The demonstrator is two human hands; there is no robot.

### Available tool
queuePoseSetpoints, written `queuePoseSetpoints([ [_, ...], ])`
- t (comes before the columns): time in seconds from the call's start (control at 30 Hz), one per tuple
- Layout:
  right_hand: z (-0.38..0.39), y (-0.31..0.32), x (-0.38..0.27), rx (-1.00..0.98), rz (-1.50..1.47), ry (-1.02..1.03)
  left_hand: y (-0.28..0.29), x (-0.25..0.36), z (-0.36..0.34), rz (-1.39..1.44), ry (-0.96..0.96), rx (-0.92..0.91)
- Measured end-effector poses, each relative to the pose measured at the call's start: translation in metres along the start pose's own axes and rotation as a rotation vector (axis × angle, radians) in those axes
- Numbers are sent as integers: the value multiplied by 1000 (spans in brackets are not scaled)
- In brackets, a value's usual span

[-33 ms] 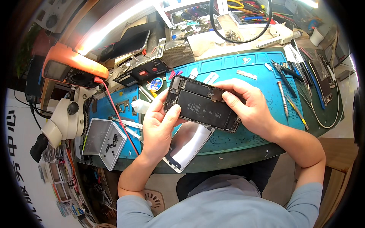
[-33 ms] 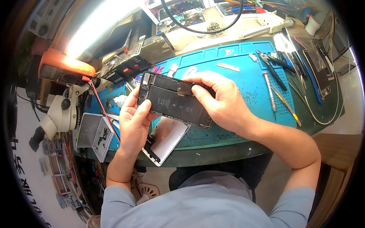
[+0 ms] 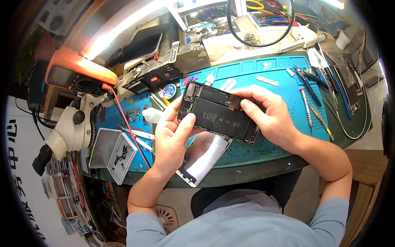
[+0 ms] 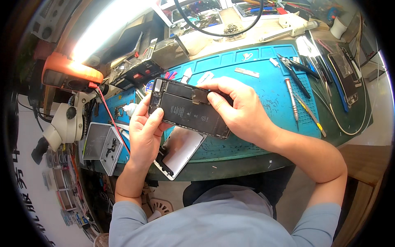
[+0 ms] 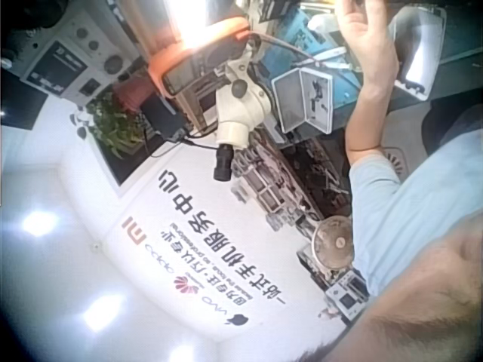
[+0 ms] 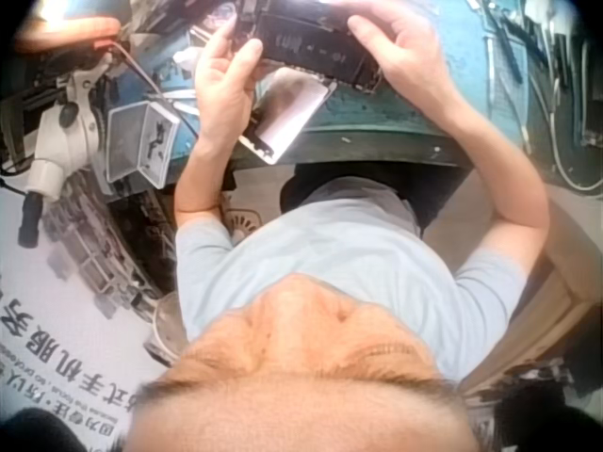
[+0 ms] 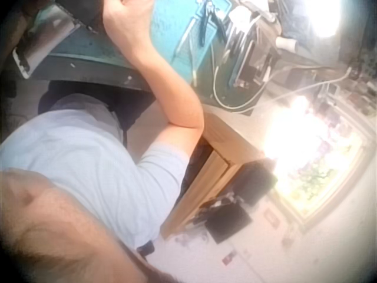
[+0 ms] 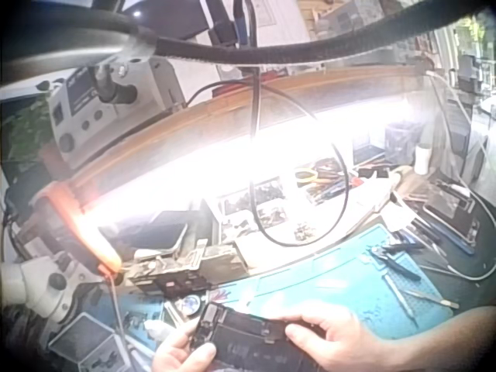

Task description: The person disassembles a white smartphone, using a screwdriver to remove screws and a prying tool to separate the screen assembly. They then transfer internal components, including the battery and camera module, to a black smartphone chassis. The person carefully aligns and connects the battery and camera ribbon cables inside the black chassis.

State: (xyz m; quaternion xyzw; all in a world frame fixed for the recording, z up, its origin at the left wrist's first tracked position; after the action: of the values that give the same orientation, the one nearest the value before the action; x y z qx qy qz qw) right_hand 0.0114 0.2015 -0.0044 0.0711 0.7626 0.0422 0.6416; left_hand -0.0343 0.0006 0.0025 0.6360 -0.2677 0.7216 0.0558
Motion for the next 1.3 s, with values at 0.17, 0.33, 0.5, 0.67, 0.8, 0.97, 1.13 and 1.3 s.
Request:
queuePoseSetpoints([
  [0.17,0,0,2,-3,-66,-39,-2,1,0,5,-10,-25],
  [0.33,-9,32,-14,131,-153,-25,-5,11,1,-5,-126,0],
  [0.5,-24,90,-28,147,109,-57,12,24,2,-51,-278,37],
  [0.67,-32,132,-12,140,179,-166,12,26,3,-1,-324,-5],
  [0.8,-38,163,1,292,366,-100,15,33,1,-44,-339,-10],
  [0.97,-43,142,25,198,415,-253,22,46,-1,-133,-477,130],
  [1.13,-45,135,43,202,449,-290,31,57,-2,-182,-546,239],
  [1.3,-38,125,19,171,1034,-296,41,64,-6,-207,-610,229],
])
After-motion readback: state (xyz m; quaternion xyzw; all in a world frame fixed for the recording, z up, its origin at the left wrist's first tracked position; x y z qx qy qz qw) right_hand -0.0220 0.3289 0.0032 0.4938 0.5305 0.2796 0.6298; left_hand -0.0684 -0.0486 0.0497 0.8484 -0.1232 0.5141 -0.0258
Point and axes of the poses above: each hand's wrist, its own z-axis away from the middle knuckle, its own y-axis out of the back of the hand, x = y × z, the point moved 7 cm from there along -z, towards the middle knuckle, and after that the axes turned 5 degrees about z, right-handed, at the moved point
